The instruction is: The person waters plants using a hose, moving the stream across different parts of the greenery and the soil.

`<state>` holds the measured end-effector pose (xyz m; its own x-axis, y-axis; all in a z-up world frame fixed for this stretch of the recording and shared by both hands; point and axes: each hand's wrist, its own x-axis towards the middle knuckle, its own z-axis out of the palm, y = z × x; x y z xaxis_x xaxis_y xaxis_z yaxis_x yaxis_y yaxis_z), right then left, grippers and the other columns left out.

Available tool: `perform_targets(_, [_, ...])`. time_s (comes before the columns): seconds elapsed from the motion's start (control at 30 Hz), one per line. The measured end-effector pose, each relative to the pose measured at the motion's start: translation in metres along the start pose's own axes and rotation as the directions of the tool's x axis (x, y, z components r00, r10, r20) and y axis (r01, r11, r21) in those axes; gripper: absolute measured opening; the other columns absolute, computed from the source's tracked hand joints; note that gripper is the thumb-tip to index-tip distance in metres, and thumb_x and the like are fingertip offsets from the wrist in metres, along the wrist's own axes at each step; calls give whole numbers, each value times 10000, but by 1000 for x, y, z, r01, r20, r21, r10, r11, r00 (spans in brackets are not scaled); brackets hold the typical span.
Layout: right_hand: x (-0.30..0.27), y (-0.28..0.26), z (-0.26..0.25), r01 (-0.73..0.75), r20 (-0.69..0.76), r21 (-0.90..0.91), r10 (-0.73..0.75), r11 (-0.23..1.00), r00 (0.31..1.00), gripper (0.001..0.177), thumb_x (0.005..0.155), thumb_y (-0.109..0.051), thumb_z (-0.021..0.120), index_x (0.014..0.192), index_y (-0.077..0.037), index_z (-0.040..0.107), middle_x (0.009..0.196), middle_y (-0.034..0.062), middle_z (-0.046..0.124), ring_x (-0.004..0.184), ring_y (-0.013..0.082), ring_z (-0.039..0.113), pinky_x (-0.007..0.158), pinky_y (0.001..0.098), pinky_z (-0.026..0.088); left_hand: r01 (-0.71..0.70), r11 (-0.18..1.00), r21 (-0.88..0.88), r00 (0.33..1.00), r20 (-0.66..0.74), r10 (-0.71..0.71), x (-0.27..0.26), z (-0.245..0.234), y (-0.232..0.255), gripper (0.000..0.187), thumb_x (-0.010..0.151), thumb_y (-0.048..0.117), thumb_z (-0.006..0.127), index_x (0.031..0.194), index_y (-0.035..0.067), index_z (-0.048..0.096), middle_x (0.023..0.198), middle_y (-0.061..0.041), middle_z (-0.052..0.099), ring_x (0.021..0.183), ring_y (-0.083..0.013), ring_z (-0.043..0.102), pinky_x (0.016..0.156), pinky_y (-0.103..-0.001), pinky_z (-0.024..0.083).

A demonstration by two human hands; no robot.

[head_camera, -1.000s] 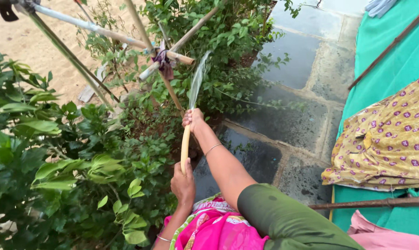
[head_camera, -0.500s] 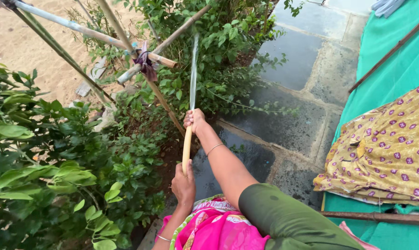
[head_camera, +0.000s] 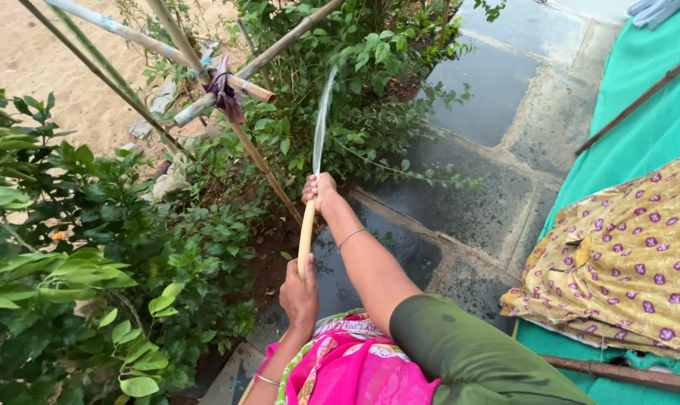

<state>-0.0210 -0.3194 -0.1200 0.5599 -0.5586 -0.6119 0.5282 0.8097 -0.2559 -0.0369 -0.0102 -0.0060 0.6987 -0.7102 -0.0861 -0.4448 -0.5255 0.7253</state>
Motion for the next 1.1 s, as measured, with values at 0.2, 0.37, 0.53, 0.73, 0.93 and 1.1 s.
perform_targets(0.2, [-9,-7,0,-30,-3,-4,30,1000,1000,303,953,-228,322,677,-174,435,503,-72,334,376,77,299,365,261,287,3,1000,1,1000,-11,-3,-6,8,8,473,995,569,476,1084,143,661,743,-181,713,737,-448,684,658,-562,486])
perform_targets(0.37, [-22,-14,7,-31,-12,-32,31,999,999,303,957,-196,309,680,-175,430,503,-74,331,372,73,294,359,257,279,44,999,-2,999,28,-44,-9,8,19,496,995,581,459,1093,137,659,698,-163,704,685,-409,697,643,-539,495])
perform_targets(0.53, [-25,-14,10,-29,-8,-42,29,999,1000,291,956,-189,313,694,-172,440,505,-74,336,373,69,294,359,253,281,5,1000,-2,1000,-9,-5,-9,9,18,492,998,575,466,1099,137,665,694,-157,699,683,-410,685,633,-536,486])
perform_targets(0.73, [-12,-5,9,-29,-7,-35,29,999,1000,264,934,-173,320,696,-171,433,502,-70,334,368,80,295,362,264,290,6,1000,-22,1000,-13,-6,-7,4,11,482,992,572,472,1098,143,665,700,-156,702,685,-408,690,634,-532,491])
perform_targets(0.93, [3,4,7,-36,-21,-21,36,999,999,279,940,-215,320,688,-179,434,503,-73,344,368,79,300,365,262,287,4,1000,8,1000,-21,-4,-1,0,1,471,1000,565,478,1089,141,662,721,-175,702,710,-431,683,645,-549,484])
perform_targets(1.1, [9,11,9,-34,-18,-28,33,999,999,316,953,-243,323,659,-193,429,490,-78,330,357,74,301,354,257,276,18,999,45,1000,0,-18,5,-1,-9,489,998,583,459,1071,138,650,742,-206,698,735,-459,675,658,-566,480])
